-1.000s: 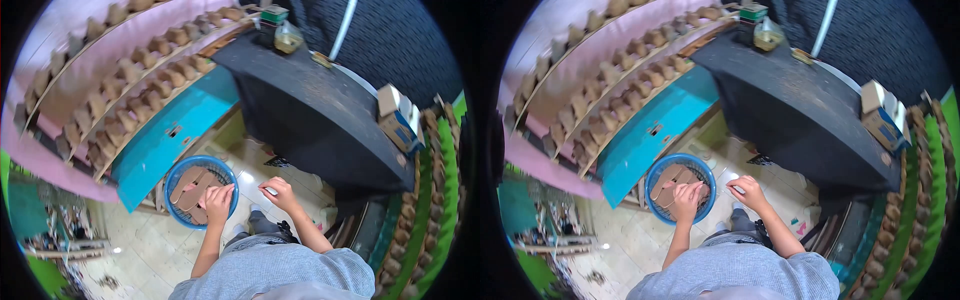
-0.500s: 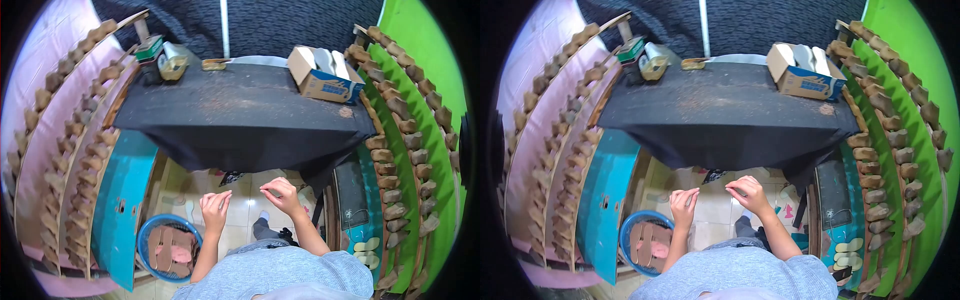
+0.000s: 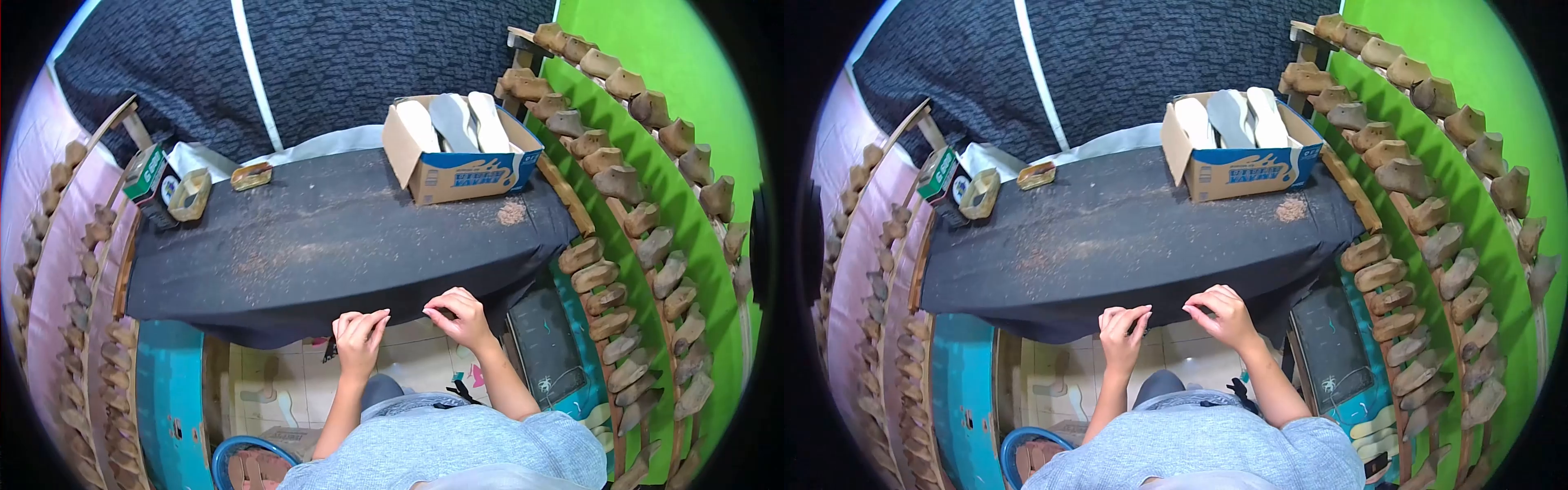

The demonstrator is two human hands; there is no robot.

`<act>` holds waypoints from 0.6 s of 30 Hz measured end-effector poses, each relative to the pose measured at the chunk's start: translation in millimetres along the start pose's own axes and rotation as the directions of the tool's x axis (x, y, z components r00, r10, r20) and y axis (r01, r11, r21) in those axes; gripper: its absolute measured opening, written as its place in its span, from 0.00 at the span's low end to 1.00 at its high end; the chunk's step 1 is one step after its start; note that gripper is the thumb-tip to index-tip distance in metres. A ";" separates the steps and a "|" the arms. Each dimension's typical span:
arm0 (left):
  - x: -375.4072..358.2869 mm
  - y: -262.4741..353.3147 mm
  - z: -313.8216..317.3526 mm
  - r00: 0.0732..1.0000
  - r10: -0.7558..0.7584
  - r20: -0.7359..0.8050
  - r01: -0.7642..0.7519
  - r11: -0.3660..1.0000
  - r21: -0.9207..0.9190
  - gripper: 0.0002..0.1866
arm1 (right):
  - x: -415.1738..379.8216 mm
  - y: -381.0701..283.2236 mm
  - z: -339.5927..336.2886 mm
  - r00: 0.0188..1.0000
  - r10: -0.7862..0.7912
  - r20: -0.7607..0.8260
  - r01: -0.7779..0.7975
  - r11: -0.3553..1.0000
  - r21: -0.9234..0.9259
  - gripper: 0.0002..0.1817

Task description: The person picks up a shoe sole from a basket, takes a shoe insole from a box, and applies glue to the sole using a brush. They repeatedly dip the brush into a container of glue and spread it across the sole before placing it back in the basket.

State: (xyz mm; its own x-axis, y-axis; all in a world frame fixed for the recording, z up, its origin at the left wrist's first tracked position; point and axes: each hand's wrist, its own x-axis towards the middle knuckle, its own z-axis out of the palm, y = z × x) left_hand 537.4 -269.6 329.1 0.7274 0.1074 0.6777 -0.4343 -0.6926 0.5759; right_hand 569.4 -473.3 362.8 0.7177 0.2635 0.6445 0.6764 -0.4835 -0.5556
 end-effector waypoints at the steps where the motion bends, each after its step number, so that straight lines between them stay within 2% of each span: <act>1: 11.0 -0.4 8.0 1.000 0.025 0.015 -0.025 1.000 -0.013 0.09 | 6.2 8.2 -2.0 1.000 -0.009 -0.008 0.009 1.000 0.000 0.06; 10: 131.6 -17.1 90.9 0.984 0.178 0.026 -0.176 0.982 -0.074 0.10 | 94.0 83.3 -16.3 0.989 -0.073 -0.126 0.059 0.992 -0.109 0.05; 14: 189.2 -12.6 124.0 0.972 0.235 0.025 -0.230 0.966 -0.120 0.09 | 141.9 110.3 -33.2 0.968 -0.055 -0.247 0.005 0.979 -0.202 0.06; 18: 229.9 -3.0 155.5 0.961 0.276 -0.004 -0.272 0.946 -0.178 0.09 | 178.1 141.1 -54.4 0.919 -0.129 -0.372 -0.003 0.943 -0.334 0.07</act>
State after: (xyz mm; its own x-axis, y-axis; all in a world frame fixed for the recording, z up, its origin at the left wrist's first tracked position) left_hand 788.6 -353.7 412.1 0.5772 -0.0845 0.8122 -0.7030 -0.5576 0.4415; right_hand 783.7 -540.0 427.7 0.5111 -0.0062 0.8595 0.5801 -0.7354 -0.3502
